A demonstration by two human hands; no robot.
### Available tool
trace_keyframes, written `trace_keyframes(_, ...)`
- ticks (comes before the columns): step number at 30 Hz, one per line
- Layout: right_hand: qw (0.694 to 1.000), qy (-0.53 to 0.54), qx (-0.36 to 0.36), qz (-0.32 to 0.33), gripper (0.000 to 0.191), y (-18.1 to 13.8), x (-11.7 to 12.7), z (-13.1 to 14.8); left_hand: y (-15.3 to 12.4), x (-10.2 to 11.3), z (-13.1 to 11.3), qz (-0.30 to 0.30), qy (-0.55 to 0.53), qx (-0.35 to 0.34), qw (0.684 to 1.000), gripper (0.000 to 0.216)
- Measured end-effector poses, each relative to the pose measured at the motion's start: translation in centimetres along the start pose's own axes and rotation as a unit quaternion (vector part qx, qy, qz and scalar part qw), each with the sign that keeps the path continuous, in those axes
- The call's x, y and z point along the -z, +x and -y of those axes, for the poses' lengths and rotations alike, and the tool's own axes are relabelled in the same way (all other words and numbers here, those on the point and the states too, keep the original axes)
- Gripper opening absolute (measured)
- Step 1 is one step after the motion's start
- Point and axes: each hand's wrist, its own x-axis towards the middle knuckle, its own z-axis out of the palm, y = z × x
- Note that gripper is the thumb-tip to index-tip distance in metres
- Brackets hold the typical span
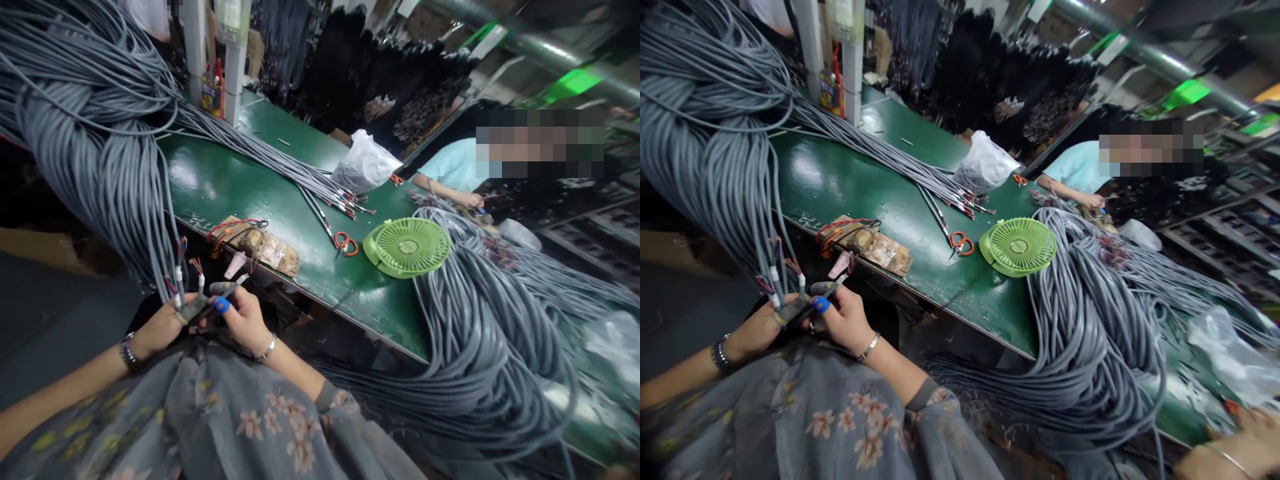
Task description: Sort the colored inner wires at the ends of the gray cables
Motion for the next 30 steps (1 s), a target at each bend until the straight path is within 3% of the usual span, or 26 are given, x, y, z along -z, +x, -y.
trace_keyframes(2,1.000,-0.014,0.016,-0.001,0.029,-0.3,0.4,-0.3,0.0,0.3,-0.3,-0.077,-0.084,-0.017,0.993,0.043)
trace_keyframes(5,0.998,-0.053,0.042,0.000,0.027,-1.0,1.2,-0.6,-0.4,1.8,-1.6,-0.119,-0.208,-0.033,0.970,0.037)
trace_keyframes(10,0.996,-0.067,0.053,0.023,0.027,-1.6,1.9,-1.0,-2.5,5.0,-4.3,-0.076,-0.281,-0.090,0.952,0.026)
trace_keyframes(13,0.996,-0.067,0.047,0.032,0.029,-1.5,1.7,-1.5,-3.7,5.5,-4.6,-0.061,-0.297,-0.092,0.948,0.029)
trace_keyframes(16,0.997,-0.054,0.031,0.049,0.032,-1.3,1.1,-2.0,-3.8,4.5,-4.0,-0.040,-0.283,-0.069,0.956,0.024)
trace_keyframes(18,0.997,-0.041,0.019,0.067,0.037,-1.2,0.6,-2.2,-3.3,3.1,-3.5,-0.022,-0.214,-0.044,0.976,0.036)
trace_keyframes(21,0.995,-0.041,0.011,0.092,0.044,-1.1,0.1,-2.1,-2.2,0.6,-3.1,-0.063,-0.110,-0.015,0.992,0.036)
trace_keyframes(25,0.993,-0.068,-0.005,0.099,0.048,-1.1,0.2,-2.0,-0.8,-1.3,-3.3,-0.046,-0.099,-0.003,0.994,0.043)
trace_keyframes(30,0.982,-0.088,-0.035,0.165,0.049,-1.1,0.0,-2.7,-0.2,-1.8,-3.3,0.001,-0.101,0.010,0.995,0.040)
